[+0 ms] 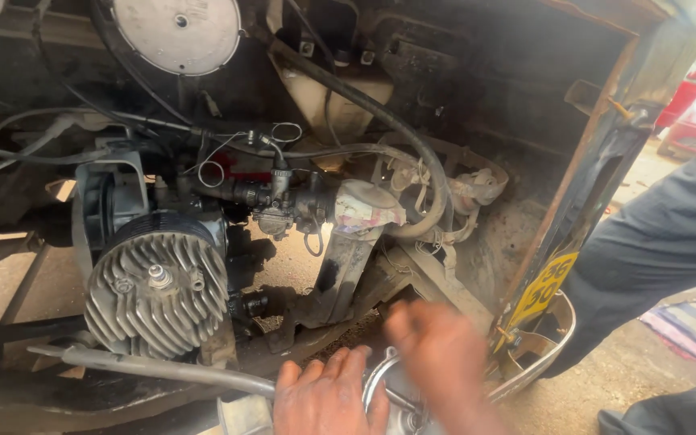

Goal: Repair and assemble components within an engine bay, including working on a circular housing component.

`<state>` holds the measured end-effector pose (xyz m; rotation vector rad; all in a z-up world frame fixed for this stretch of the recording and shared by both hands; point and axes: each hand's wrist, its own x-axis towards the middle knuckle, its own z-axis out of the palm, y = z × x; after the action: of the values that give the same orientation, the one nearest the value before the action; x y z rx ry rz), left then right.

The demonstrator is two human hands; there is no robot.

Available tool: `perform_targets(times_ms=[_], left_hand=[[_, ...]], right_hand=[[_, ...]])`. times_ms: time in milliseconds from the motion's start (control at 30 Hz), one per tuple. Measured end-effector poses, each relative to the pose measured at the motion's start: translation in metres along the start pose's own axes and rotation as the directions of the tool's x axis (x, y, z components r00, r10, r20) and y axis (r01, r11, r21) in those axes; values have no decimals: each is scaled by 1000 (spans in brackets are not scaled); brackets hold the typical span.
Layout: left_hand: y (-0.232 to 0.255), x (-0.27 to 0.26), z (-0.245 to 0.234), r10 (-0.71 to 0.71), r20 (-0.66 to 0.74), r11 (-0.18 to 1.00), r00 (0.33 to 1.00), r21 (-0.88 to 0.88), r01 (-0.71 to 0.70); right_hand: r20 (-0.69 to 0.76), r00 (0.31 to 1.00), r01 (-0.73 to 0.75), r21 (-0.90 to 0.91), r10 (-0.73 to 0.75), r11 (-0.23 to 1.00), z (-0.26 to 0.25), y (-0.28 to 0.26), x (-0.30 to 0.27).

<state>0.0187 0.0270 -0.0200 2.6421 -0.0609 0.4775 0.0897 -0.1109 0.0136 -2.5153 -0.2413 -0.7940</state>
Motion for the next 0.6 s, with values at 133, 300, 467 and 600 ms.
perform_targets(times_ms=[133,300,467,600], left_hand=[[0,-4,1,8,-56,999,998,-36,-10],[1,-6,-3,-31,-47,999,998,-42,29],[5,-8,-5,1,-123,999,992,-36,-5],[3,-9,-6,-5,-77,1000,997,-5,5]], right_hand=[[9,998,70,-28,-69,997,-5,-5,-2],[33,998,62,-26,-62,998,-10,-21,-7],[43,994,94,114,-99,989,-2,-7,0],[-13,956,295,90,-295,951,-10,-21,-2]])
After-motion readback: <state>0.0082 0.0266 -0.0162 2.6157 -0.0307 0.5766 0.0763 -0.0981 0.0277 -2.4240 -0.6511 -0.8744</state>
